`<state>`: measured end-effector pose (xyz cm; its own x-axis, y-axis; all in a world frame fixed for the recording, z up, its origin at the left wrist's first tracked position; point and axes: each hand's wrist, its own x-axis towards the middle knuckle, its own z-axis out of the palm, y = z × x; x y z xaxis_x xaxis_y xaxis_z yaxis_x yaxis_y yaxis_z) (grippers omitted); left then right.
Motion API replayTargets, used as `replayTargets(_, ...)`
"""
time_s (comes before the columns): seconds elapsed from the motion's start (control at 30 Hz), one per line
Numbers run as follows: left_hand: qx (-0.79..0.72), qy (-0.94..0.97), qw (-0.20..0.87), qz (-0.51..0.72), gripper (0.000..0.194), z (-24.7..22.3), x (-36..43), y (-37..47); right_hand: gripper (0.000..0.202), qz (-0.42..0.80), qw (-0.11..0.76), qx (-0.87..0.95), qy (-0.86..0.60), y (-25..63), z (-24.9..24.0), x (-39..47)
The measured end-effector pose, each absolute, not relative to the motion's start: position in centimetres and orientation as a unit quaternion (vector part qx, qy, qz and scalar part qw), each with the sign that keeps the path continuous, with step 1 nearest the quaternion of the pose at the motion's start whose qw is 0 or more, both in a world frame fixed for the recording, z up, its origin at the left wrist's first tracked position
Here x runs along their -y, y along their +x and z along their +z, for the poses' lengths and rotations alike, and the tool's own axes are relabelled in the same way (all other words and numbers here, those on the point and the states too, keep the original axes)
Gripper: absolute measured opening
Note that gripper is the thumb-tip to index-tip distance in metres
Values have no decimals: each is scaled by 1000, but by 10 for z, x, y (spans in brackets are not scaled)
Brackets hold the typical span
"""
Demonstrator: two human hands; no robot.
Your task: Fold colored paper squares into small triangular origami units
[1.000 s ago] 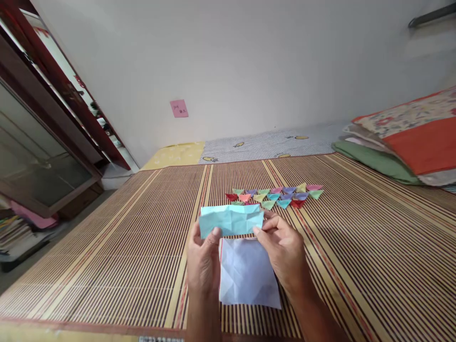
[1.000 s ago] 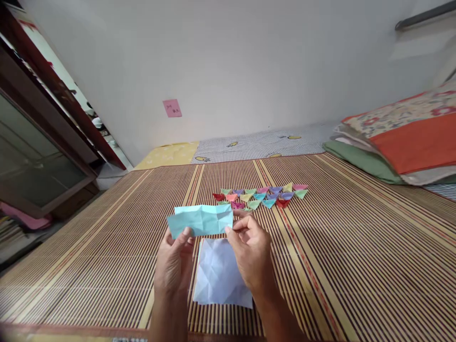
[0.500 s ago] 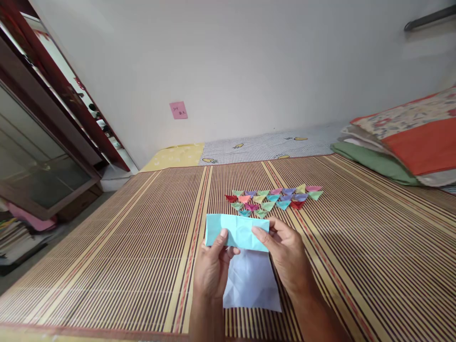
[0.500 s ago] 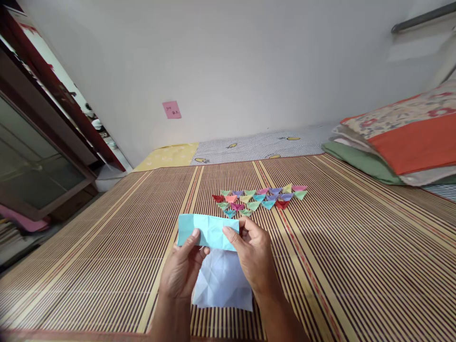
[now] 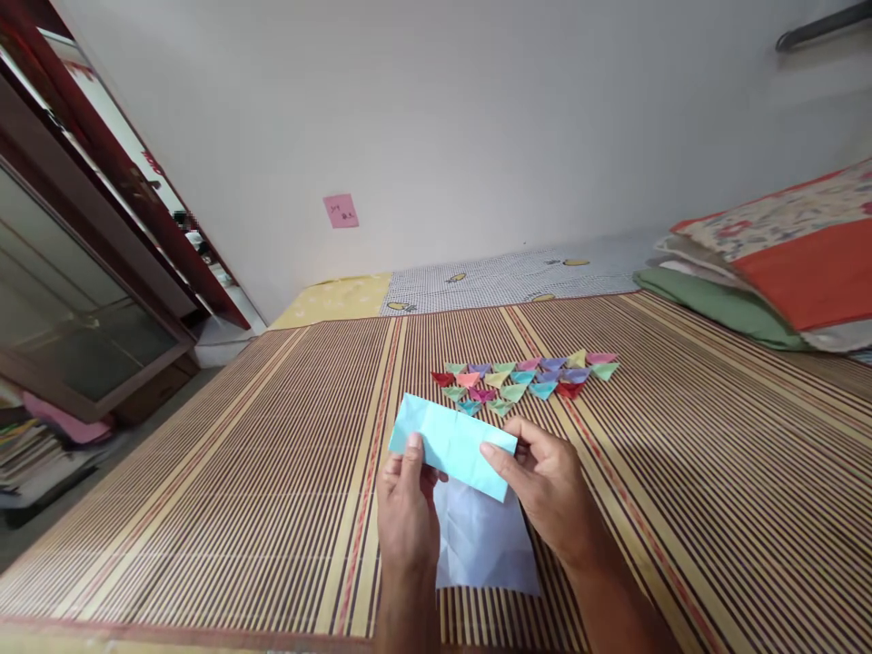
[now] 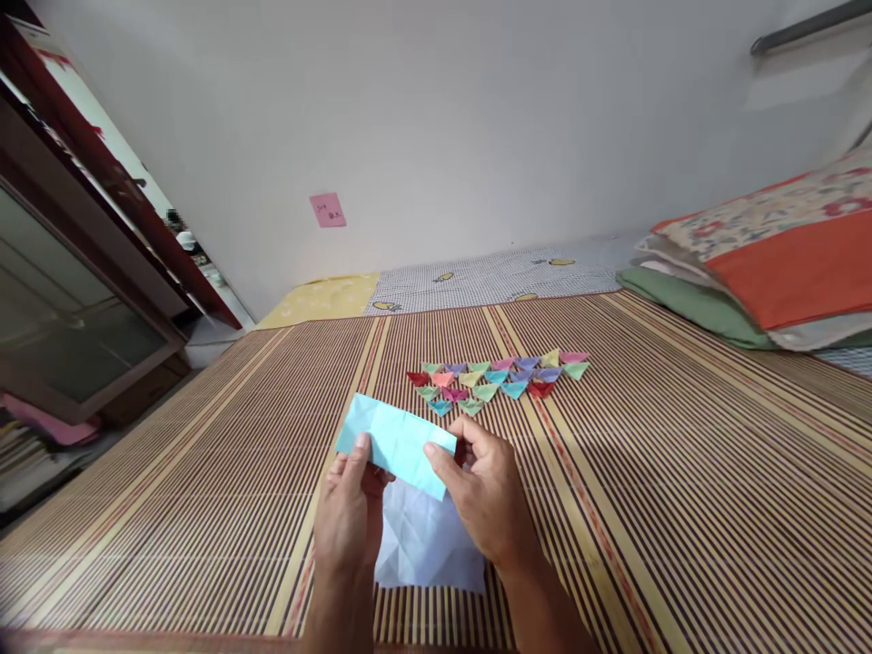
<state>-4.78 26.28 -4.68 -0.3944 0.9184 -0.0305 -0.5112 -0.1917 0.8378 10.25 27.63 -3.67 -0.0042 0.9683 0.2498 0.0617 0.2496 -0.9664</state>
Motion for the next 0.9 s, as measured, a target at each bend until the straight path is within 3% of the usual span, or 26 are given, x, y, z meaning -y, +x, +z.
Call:
replayTargets(0.2, -371, 220, 476, 766, 32, -40, -265, -54, 36, 450, 506, 584, -447, 109, -39, -279)
replayTargets(0.4, -383, 276, 525, 708, 30, -43, -263, -42, 34, 445, 506, 591, -444, 103, -36, -277)
replayTargets(0.63, -355, 206, 571, 711, 34, -37, -263, -47, 41, 428, 515, 597, -442, 109, -39, -277)
replayTargets(0.77, -377, 277, 582, 665, 35, -39, -261, -53, 42, 420, 531, 595, -434, 108, -40, -277)
replayTargets(0.83, -405, 320, 561, 648, 37, -42, -261, -56, 38, 412, 539, 594, -432, 108, -39, -278)
replayTargets(0.9, -425, 329, 539, 649, 43, -45, -262, -58, 22, 392, 559, 595, -424, 110, -38, -279)
